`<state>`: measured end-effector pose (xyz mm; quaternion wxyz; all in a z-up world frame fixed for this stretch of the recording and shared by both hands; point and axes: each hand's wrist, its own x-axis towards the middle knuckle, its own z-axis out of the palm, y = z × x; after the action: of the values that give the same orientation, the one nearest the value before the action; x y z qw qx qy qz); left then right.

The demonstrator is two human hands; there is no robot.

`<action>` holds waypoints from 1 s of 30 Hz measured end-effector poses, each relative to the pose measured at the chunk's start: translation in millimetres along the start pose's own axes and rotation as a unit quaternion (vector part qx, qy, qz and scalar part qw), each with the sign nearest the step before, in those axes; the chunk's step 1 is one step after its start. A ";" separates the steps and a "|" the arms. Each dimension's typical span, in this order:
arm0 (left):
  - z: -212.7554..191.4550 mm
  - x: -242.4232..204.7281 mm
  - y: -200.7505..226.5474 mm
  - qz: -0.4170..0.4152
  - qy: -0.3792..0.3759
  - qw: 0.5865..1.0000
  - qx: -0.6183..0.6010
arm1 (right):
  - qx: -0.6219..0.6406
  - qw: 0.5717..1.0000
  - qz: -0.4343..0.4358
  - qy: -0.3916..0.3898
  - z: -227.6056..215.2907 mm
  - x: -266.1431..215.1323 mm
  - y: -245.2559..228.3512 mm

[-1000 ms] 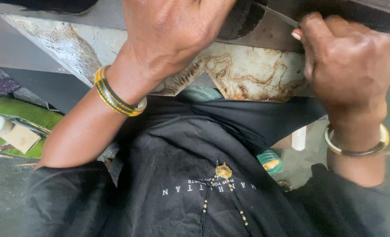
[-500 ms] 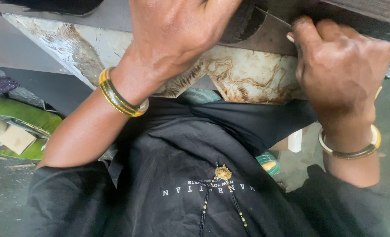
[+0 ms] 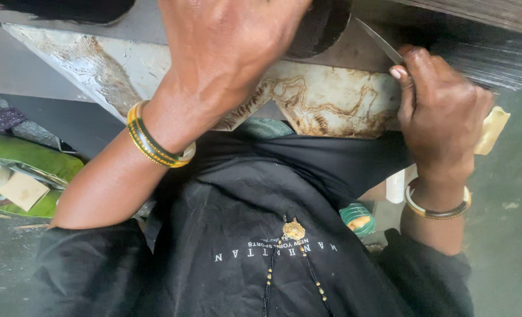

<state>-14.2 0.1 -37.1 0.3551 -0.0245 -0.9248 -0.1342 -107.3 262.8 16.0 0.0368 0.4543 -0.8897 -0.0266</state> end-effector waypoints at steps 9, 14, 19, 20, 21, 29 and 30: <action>-4.7 -5.2 -0.2 0.005 -0.008 1.000 0.017 | 0.070 0.997 0.022 0.015 12.5 -20.3 11.4; -4.2 -6.7 -0.1 0.010 -0.007 0.999 0.031 | 0.090 0.995 0.042 0.016 17.8 -26.7 13.1; -0.1 -4.2 -1.2 -0.017 -0.014 1.000 0.001 | 0.089 0.995 0.045 0.025 22.5 -34.3 14.7; -0.7 -4.8 -1.1 -0.018 -0.018 1.000 0.004 | 0.093 0.994 0.041 0.027 23.6 -36.0 15.5; -1.3 -5.3 -1.5 -0.015 -0.019 1.000 0.011 | 0.097 0.994 0.036 0.031 25.2 -37.0 16.5; 0.2 -9.2 -2.4 -0.020 -0.013 1.000 -0.012 | 0.101 0.993 0.063 0.010 30.9 -42.6 17.9; 1.2 -9.0 -2.8 -0.023 -0.011 1.000 -0.009 | 0.106 0.993 0.057 0.020 30.9 -43.0 18.1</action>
<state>-8.7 -1.9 -44.6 0.3412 -0.0077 -0.9279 -0.1502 -99.6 308.8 -15.1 0.0079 0.4045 -0.9111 0.0792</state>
